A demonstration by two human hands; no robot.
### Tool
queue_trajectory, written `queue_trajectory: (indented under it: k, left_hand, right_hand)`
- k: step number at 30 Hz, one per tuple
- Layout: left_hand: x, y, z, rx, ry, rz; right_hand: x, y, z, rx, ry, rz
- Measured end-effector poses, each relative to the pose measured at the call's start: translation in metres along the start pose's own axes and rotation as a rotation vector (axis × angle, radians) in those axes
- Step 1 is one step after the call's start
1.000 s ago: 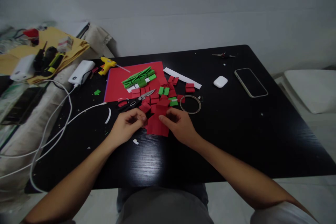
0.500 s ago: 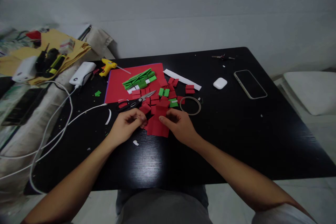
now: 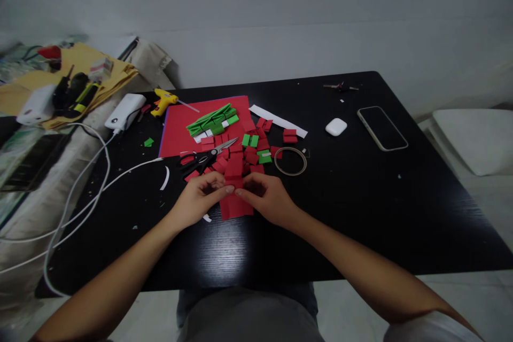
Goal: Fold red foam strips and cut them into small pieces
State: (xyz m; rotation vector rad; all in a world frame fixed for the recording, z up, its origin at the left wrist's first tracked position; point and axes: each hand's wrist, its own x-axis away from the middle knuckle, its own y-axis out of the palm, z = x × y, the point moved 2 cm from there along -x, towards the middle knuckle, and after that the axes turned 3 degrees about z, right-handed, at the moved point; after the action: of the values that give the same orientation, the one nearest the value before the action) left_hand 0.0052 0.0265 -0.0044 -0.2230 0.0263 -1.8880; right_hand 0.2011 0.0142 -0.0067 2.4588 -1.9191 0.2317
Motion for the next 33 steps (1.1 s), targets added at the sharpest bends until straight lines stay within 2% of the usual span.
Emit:
queue_trajectory:
  k: [10,14,19,25,33]
  left_hand:
    - [-0.0010,0.0000,-0.0014,0.059,0.007,-0.006]
    - [-0.0008,0.0009,-0.0020,0.111,-0.016,-0.020]
    - [0.0004,-0.0002,-0.0018,0.057,-0.007,0.021]
    - [0.0008,-0.0015,0.0003,0.025,0.006,0.043]
    - [0.0002,0.0014,0.0006,0.166,0.037,0.116]
  right_hand:
    - [-0.0012,-0.0004,0.0039,-0.151,-0.038,0.037]
    - [-0.0033,-0.0024,0.0075,-0.164,-0.001,0.066]
    - [-0.0048,-0.0029,0.0103,-0.181,0.039,0.116]
    - [-0.0038,-0.0033,0.0047,-0.140,0.062,0.101]
    - [-0.0043,-0.0021,0.0064,-0.161,0.084,0.097]
